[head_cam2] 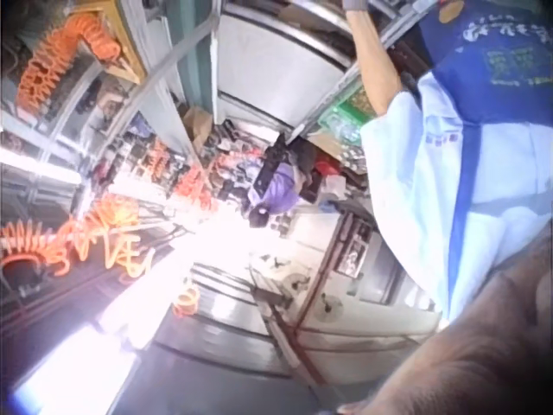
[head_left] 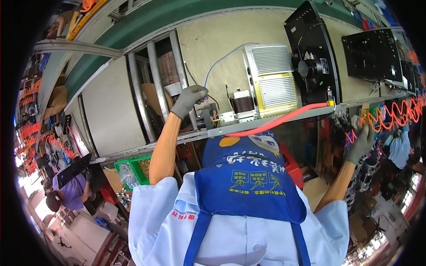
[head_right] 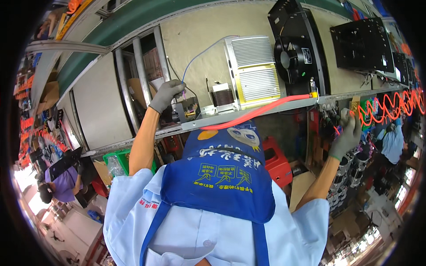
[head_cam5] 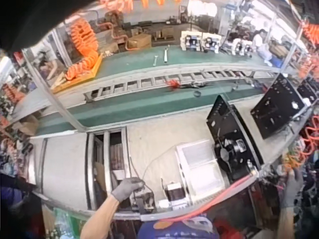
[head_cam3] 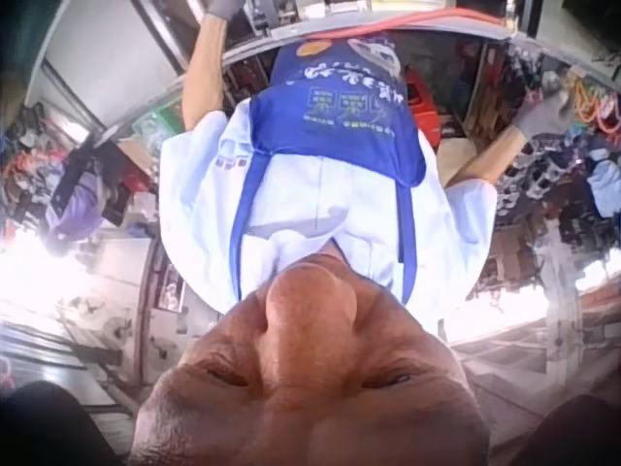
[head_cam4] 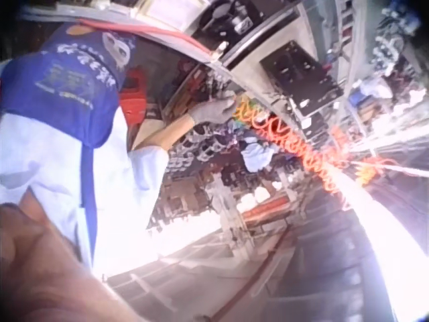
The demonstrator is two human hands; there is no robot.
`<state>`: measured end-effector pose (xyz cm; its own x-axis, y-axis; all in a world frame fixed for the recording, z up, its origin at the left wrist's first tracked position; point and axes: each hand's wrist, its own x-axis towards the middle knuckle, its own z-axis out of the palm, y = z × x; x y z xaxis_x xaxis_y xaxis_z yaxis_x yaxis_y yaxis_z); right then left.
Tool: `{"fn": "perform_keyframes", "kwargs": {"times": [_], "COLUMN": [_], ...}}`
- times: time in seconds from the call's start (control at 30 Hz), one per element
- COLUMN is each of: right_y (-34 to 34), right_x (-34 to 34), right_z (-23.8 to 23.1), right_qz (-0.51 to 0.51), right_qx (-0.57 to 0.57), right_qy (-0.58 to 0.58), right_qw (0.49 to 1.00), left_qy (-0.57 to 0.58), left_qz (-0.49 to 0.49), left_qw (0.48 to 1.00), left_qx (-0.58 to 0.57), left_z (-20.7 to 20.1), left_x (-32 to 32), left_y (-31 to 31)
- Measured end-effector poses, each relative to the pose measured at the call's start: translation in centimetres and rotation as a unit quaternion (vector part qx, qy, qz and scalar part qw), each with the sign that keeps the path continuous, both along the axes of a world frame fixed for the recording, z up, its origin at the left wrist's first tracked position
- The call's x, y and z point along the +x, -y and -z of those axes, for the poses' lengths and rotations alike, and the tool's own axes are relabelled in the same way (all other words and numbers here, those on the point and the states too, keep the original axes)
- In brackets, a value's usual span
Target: The person assembles an electronic device, likely a power inverter, by installing a metal casing, connecting various colored wires, and securing a large copper coil. They use a pneumatic screwdriver to fasten components and organize the internal wiring.
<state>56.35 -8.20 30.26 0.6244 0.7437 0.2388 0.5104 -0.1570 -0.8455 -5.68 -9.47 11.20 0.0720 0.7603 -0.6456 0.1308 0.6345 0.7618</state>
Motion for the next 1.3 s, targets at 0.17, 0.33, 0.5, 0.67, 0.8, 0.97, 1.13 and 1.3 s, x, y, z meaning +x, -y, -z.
{"fn": "perform_keyframes", "kwargs": {"times": [0.17, 0.33, 0.5, 0.67, 0.8, 0.97, 1.13, 1.3], "right_y": [-7.9, -10.0, -7.5, -6.1, -5.0, -3.6, -3.4, -2.8], "right_x": [-15.8, -27.4, -34.2, -37.4, -38.6, -39.4, -40.1, -40.3], "right_z": [-1.2, 5.6, 10.2, 12.5, 13.6, 14.2, 13.5, 12.7], "right_qz": [-0.271, -0.522, -0.646, -0.672, -0.624, -0.611, -0.558, -0.479], "right_qx": [-0.114, -0.334, -0.429, -0.489, -0.568, -0.588, -0.638, -0.655], "right_qy": [-0.129, -0.151, -0.158, -0.172, -0.194, -0.199, -0.226, -0.327], "right_qw": [0.947, 0.770, 0.611, 0.529, 0.500, 0.492, 0.481, 0.485], "left_qy": [0.017, 0.096, 0.112, 0.071, 0.060, 0.057, 0.037, 0.037], "left_qz": [0.006, -0.028, -0.032, 0.027, 0.084, 0.118, 0.130, 0.066], "left_qw": [1.000, 0.994, 0.988, 0.996, 0.994, 0.990, 0.990, 0.997], "left_qx": [0.001, -0.047, -0.105, -0.048, -0.031, -0.057, -0.038, 0.013], "left_z": [-3.4, -3.0, -5.5, -4.3, -5.5, -6.9, -7.0, -6.3], "left_x": [1.3, 1.6, 1.6, 1.6, 1.4, 1.4, 1.3, 1.5], "left_y": [0.8, 2.5, 1.6, 1.5, 0.2, -0.8, -0.9, 1.0]}}
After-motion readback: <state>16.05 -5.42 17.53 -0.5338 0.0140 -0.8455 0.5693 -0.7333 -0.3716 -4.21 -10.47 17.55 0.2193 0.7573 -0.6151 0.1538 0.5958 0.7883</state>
